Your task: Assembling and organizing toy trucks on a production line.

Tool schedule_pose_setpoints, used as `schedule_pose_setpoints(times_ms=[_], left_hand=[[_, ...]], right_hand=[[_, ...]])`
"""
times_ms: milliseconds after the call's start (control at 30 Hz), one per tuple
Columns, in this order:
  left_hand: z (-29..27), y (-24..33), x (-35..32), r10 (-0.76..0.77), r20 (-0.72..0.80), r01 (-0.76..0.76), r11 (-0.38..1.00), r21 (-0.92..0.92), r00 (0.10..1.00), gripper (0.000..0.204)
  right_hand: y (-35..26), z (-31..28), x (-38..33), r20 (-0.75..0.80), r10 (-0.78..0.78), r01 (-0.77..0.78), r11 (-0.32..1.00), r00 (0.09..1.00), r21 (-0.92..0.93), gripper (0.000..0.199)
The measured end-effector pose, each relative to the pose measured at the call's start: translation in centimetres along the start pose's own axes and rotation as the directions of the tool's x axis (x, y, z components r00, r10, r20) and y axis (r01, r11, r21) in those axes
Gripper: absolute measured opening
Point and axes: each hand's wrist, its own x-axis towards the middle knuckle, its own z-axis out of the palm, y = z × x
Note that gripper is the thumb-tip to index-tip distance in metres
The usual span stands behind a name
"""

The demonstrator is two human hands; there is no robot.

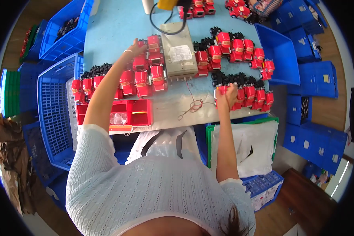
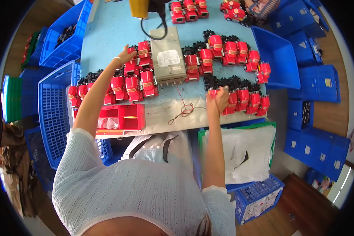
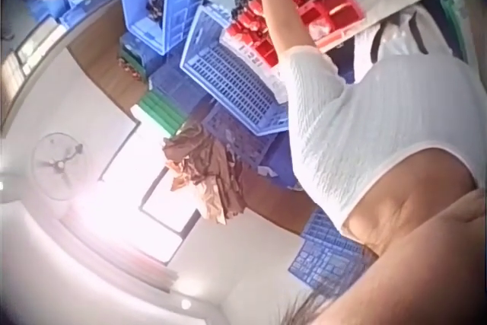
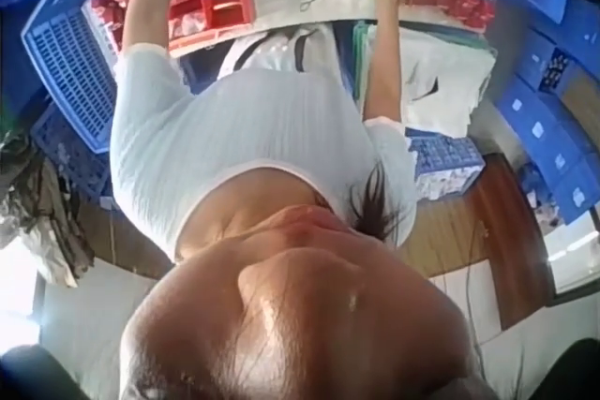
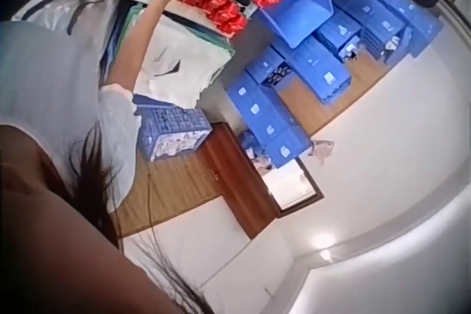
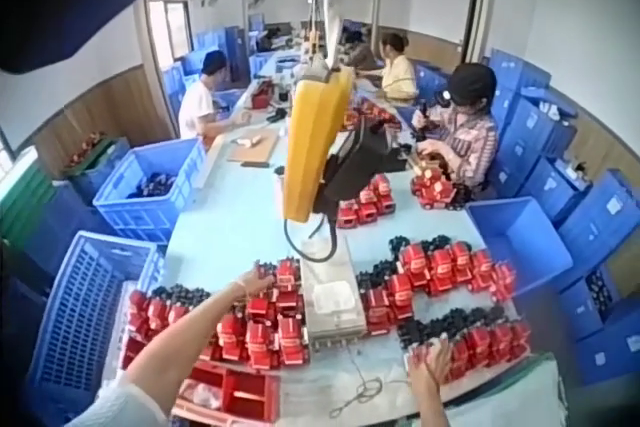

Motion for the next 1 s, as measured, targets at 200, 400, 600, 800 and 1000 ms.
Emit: schedule_pose_setpoints(times_ms=[200,400,600,800,1000], left_hand=[[-2.2,6.1,-10.3,0.590,-0.311,-0.588,0.801,0.112,0.745,0.077],[-2.7,12.6,-26.4,0.977,-0.019,-0.977,0.210,-0.020,0.210,0.076],[-4.5,6.8,-31.3,0.921,0.029,-0.796,0.351,-0.493,0.388,0.066],[-6.4,1.2,-35.5,0.488,0.211,0.185,0.102,-0.977,0.847,0.051],[-5.9,-0.9,-39.2,0.502,0.347,0.453,-0.102,-0.886,0.792,0.056]], right_hand=[[-0.7,-1.8,-2.4,-0.051,0.024,-0.010,0.967,0.998,0.254,0.054],[-10.8,-11.9,-7.9,-0.177,-0.419,0.449,0.752,0.891,0.482,0.047],[-18.0,-19.4,-12.1,-0.273,-0.477,0.523,0.538,0.836,0.661,0.036],[-22.9,-22.0,-14.9,0.463,-0.556,-0.585,-0.052,0.690,0.809,0.031],[-27.2,-22.2,-15.2,0.313,-0.413,-0.158,0.369,0.855,0.916,0.023]])
